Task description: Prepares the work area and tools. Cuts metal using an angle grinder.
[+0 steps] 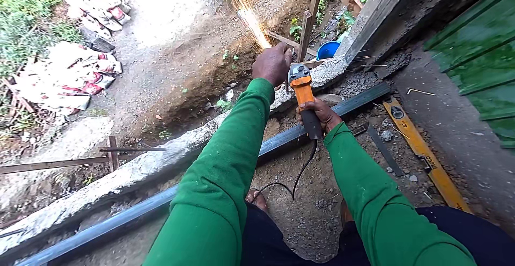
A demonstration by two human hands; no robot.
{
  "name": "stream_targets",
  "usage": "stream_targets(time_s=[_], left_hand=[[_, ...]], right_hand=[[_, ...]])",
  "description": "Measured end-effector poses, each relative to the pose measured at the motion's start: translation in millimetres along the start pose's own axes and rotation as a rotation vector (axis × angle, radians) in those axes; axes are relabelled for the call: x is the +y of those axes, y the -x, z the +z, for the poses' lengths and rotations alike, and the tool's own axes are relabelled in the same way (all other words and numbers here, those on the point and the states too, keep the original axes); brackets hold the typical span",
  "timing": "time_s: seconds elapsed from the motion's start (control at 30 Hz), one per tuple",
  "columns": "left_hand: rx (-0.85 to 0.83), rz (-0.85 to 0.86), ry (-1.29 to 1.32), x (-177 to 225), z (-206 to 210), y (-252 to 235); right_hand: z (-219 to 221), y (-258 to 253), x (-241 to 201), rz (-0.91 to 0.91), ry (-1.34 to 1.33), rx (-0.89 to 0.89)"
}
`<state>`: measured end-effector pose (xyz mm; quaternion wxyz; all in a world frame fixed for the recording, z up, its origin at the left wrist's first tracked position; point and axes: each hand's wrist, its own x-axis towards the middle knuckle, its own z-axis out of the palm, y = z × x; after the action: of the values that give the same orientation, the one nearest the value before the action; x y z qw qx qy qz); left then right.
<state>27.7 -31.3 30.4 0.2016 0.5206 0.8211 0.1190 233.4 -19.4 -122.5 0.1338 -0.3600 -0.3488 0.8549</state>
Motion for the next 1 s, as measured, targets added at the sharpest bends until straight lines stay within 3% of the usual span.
stream_targets(time_s=[1.0], left_hand=[[-0.001,0.020,0.004,-2.6,-0.3,1.3]], right_hand=[[3.2,-1.3,-3.0,-0.007,0.026,-0.003]])
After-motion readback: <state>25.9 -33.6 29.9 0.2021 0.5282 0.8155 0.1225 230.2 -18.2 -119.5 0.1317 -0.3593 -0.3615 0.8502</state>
